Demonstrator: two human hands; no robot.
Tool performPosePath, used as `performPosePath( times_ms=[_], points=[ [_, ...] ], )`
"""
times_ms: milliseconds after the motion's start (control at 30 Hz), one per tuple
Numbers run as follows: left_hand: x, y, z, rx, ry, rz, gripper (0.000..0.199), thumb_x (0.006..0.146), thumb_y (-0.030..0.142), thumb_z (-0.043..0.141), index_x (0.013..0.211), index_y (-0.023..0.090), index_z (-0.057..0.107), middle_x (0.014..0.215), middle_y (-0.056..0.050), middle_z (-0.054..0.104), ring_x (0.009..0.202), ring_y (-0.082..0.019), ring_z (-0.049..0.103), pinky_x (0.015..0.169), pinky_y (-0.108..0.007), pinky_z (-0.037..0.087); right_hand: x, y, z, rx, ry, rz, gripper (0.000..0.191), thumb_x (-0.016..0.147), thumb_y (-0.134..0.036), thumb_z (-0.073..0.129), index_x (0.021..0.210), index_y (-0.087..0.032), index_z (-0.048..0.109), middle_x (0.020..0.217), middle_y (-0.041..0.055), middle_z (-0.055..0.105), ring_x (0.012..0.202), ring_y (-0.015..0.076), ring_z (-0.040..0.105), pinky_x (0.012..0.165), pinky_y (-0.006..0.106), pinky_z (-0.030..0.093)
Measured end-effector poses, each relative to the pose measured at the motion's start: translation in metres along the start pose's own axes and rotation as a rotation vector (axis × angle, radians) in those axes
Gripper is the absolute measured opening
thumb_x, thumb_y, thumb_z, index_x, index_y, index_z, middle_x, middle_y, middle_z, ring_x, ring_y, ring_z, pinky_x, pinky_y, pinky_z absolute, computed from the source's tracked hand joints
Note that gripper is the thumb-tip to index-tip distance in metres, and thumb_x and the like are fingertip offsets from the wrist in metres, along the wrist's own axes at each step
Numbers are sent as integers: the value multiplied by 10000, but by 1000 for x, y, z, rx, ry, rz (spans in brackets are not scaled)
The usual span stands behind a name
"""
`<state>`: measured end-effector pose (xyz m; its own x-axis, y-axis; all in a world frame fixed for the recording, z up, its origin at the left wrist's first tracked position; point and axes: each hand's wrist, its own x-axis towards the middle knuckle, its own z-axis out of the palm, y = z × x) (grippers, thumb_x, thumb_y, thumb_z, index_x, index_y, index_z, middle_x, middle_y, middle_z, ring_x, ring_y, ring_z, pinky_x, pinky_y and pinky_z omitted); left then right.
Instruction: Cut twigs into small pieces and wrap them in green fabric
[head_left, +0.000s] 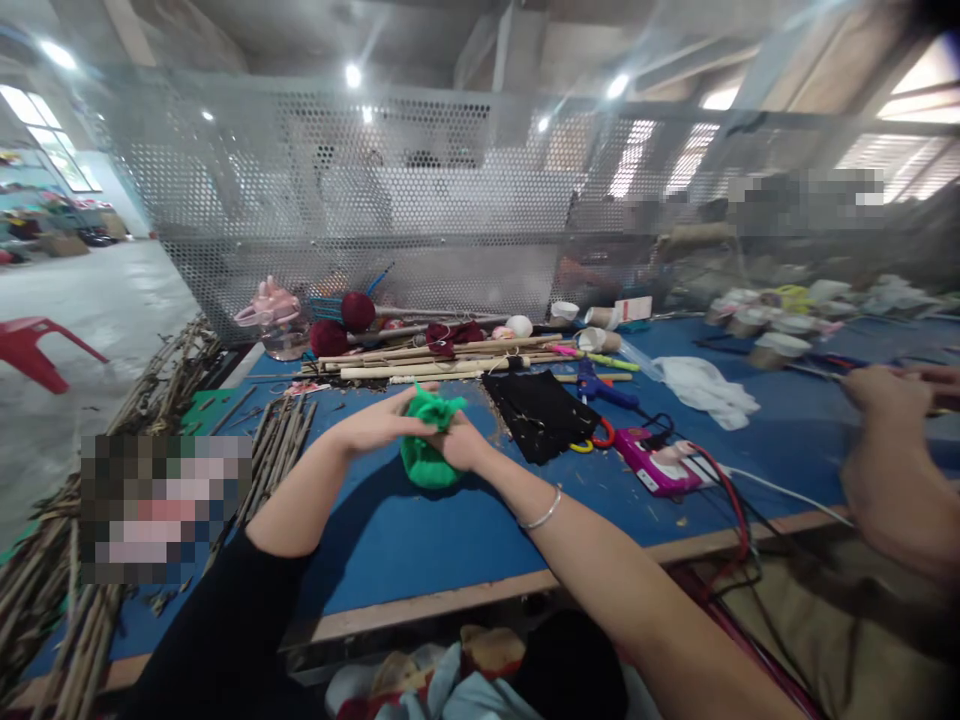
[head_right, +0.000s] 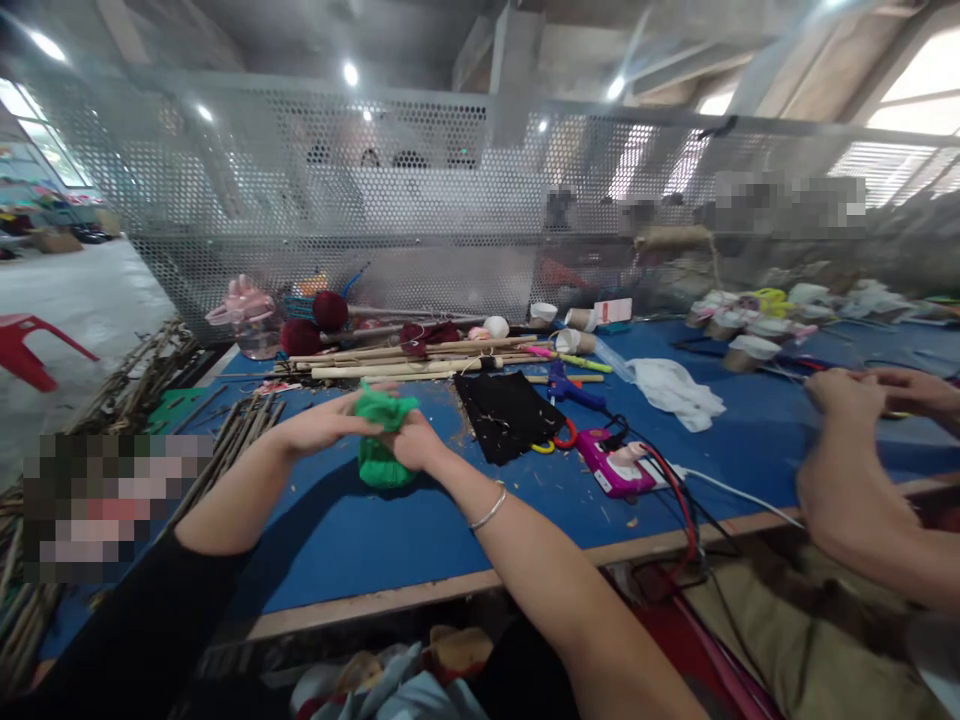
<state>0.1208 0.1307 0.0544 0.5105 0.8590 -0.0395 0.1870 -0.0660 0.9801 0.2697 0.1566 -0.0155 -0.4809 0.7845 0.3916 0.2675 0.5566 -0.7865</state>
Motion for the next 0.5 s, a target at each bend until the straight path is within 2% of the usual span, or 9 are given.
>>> performPosePath(
  times_ms=[33, 100, 133, 200, 300, 400, 500],
  points=[
    [-6, -6, -3, -81, 65, 77, 530, 610, 279, 636, 1131, 224, 559, 1175, -47, 589, 1101, -233, 512, 897, -331, 412, 0, 4, -2, 89, 25, 23, 238, 777, -342, 546, 862, -154, 664, 925, 63, 690, 860, 204, 621, 827, 349, 491],
    [-15, -19, -5, -88, 324, 160, 418, 660, 290, 587, 1071, 215, 579, 1114, -50, 605, 1061, -205, 526, 858, -312, 423, 2, 9, -5, 204, 53, 76, 270, 788, -387, 518, 802, -160, 662, 873, 66, 695, 824, 195, 625, 792, 342, 504],
    [-17, -25, -3, -10, 444, 169, 336, 685, 311, 570, 998, 194, 604, 1024, -53, 629, 985, -192, 552, 819, -301, 431, 3, 11, -6, 231, 72, 110, 286, 793, -404, 503, 774, -166, 660, 838, 64, 698, 795, 191, 628, 762, 336, 512],
    [-18, -33, 4, 217, 560, 157, 250, 714, 362, 561, 845, 161, 632, 834, -42, 639, 803, -165, 568, 730, -281, 433, 6, 12, -6, 242, 110, 164, 283, 794, -410, 496, 746, -181, 655, 803, 58, 700, 763, 185, 629, 738, 332, 513],
    [-15, -32, 19, 460, 553, 143, 259, 713, 401, 575, 718, 152, 646, 698, -25, 624, 645, -137, 532, 634, -265, 411, 7, 13, -5, 272, 167, 208, 248, 765, -398, 525, 725, -185, 644, 810, 56, 698, 774, 187, 621, 778, 338, 493],
    [-11, -23, 29, 569, 557, 180, 223, 744, 347, 548, 676, 163, 654, 702, -27, 626, 649, -136, 540, 633, -258, 405, 6, 13, -3, 295, 169, 197, 258, 756, -403, 507, 731, -180, 634, 824, 50, 688, 788, 190, 610, 802, 333, 476],
    [-1, -20, 31, 667, 525, 194, 205, 765, 287, 519, 658, 169, 649, 721, -35, 629, 694, -149, 561, 667, -259, 410, 4, 14, -2, 282, 133, 159, 226, 742, -388, 506, 750, -200, 631, 841, 26, 679, 825, 185, 595, 835, 313, 455]
  ],
)
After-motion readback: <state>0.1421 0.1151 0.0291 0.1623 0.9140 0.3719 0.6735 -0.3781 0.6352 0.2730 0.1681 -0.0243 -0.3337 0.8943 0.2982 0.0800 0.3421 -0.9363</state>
